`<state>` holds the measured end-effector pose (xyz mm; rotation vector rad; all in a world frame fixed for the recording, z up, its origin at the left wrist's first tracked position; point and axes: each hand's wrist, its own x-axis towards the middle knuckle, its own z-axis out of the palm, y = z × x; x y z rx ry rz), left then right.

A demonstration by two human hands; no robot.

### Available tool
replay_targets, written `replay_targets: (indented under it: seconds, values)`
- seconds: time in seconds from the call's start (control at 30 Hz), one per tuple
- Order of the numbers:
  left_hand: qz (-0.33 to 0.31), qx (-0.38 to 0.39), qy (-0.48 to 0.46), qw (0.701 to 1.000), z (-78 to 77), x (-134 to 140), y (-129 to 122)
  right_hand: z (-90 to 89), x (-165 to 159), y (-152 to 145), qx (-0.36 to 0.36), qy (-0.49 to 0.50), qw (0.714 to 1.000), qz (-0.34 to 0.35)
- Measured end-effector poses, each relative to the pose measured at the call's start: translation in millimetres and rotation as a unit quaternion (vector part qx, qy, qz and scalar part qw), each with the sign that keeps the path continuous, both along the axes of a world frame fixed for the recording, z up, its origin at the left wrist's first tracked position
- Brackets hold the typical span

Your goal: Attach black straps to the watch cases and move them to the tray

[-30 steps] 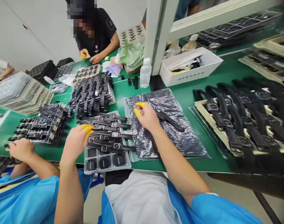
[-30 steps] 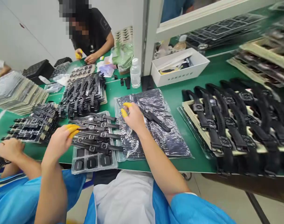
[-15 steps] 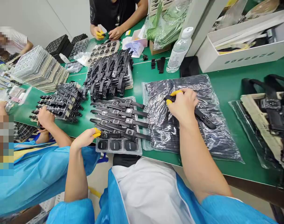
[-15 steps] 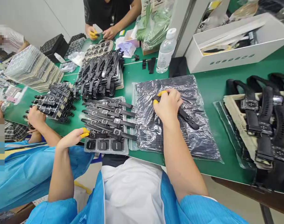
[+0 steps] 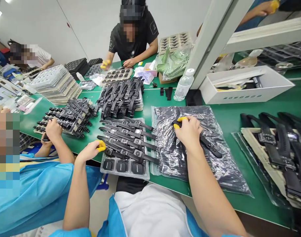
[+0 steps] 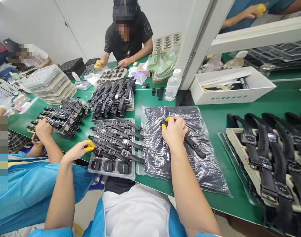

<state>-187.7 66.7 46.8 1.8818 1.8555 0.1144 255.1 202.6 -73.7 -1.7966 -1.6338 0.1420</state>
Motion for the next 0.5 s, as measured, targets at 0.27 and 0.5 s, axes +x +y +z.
replay_targets:
  seconds: [0.27,0.5]
  values:
    - [0.061,0.186,0.019,0.980,9.0,49,-32,-0.6,0,7,0.010,0.027,1.000,-0.013]
    - [-0.166,0.153,0.091,0.970,-33.7,179,-81,7.7,-8,11,0.079,0.074,0.994,0.016]
